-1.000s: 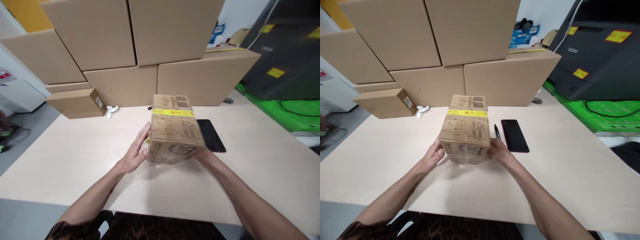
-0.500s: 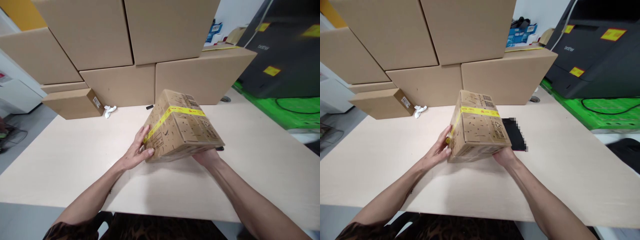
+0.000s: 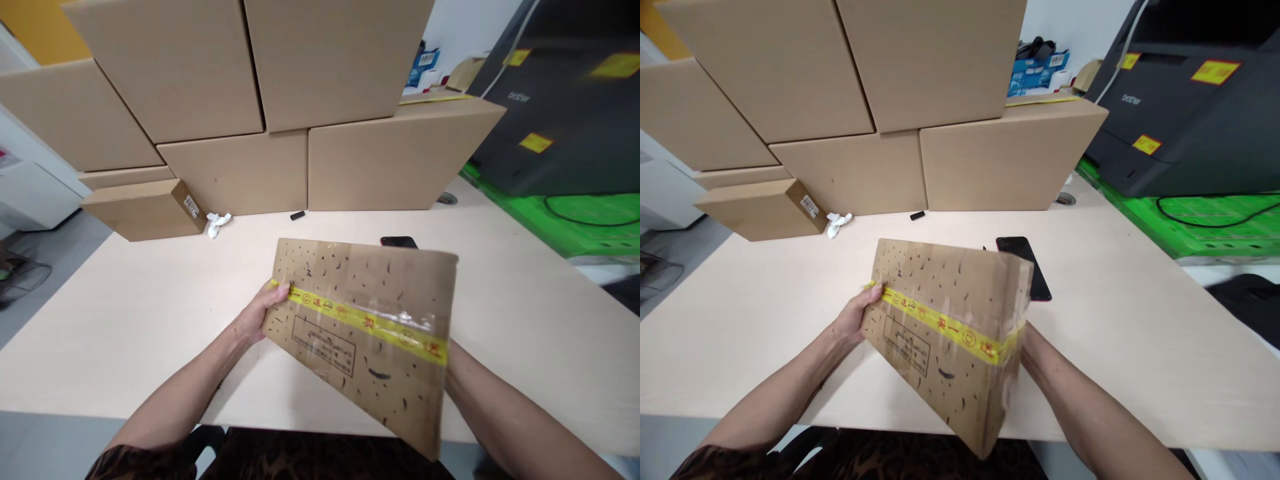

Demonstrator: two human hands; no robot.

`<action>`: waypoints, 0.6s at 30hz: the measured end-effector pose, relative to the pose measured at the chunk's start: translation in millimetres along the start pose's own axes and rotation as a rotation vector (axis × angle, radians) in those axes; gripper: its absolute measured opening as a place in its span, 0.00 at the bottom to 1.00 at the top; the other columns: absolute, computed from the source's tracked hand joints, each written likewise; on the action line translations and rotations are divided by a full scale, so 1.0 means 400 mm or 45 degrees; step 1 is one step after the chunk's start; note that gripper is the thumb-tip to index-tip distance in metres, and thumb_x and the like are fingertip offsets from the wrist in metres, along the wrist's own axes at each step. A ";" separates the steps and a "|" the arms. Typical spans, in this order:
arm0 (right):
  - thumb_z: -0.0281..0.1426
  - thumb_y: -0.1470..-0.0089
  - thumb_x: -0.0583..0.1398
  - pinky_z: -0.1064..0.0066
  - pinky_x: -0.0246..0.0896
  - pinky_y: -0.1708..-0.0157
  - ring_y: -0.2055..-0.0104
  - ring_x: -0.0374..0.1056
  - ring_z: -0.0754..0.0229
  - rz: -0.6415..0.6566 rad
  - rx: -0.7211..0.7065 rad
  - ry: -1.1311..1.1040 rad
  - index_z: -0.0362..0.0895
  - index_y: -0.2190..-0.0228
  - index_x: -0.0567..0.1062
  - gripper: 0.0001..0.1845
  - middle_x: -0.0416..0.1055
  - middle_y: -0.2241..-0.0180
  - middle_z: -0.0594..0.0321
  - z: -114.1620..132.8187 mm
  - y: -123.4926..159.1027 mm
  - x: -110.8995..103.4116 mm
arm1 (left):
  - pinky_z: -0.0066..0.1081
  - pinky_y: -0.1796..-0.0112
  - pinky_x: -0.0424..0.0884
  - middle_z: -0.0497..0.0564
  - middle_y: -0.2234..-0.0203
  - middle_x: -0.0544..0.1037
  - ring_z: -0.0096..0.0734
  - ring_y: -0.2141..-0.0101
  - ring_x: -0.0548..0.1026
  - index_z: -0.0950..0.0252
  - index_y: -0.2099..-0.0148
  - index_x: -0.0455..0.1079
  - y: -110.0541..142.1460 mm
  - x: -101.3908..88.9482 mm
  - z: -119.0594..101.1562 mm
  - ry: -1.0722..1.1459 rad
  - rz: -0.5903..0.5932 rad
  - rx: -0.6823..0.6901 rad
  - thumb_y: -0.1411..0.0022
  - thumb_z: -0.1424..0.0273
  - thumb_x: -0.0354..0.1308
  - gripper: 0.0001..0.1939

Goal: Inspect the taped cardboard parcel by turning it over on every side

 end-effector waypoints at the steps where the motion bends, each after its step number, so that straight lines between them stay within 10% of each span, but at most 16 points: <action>1: 0.64 0.45 0.63 0.47 0.80 0.54 0.57 0.82 0.40 -0.009 0.062 -0.012 0.54 0.73 0.82 0.27 0.83 0.73 0.57 0.008 -0.004 0.010 | 0.60 0.43 0.79 0.66 0.48 0.85 0.71 0.42 0.80 0.66 0.38 0.76 0.003 -0.005 -0.013 -0.025 -0.028 0.036 0.42 0.47 0.72 0.38; 10: 0.65 0.46 0.60 0.41 0.72 0.42 0.38 0.76 0.37 0.063 0.289 -0.272 0.54 0.55 0.84 0.33 0.86 0.52 0.57 0.034 -0.056 0.052 | 0.51 0.40 0.77 0.58 0.36 0.77 0.62 0.37 0.75 0.58 0.32 0.68 0.037 -0.052 -0.146 -0.442 -0.513 0.643 0.47 0.56 0.77 0.43; 18: 0.70 0.55 0.62 0.40 0.72 0.42 0.34 0.72 0.36 -0.016 0.157 -0.127 0.60 0.40 0.77 0.47 0.82 0.43 0.57 0.017 -0.043 0.041 | 0.51 0.39 0.75 0.59 0.36 0.77 0.60 0.36 0.75 0.57 0.29 0.67 0.031 -0.042 -0.140 -0.623 -0.278 0.646 0.40 0.54 0.74 0.41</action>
Point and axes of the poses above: each hand's wrist, its own y-axis away from the middle knuckle, its own x-axis out of the palm, z = x × y, the point moved 4 cm from there along -y, towards the middle knuckle
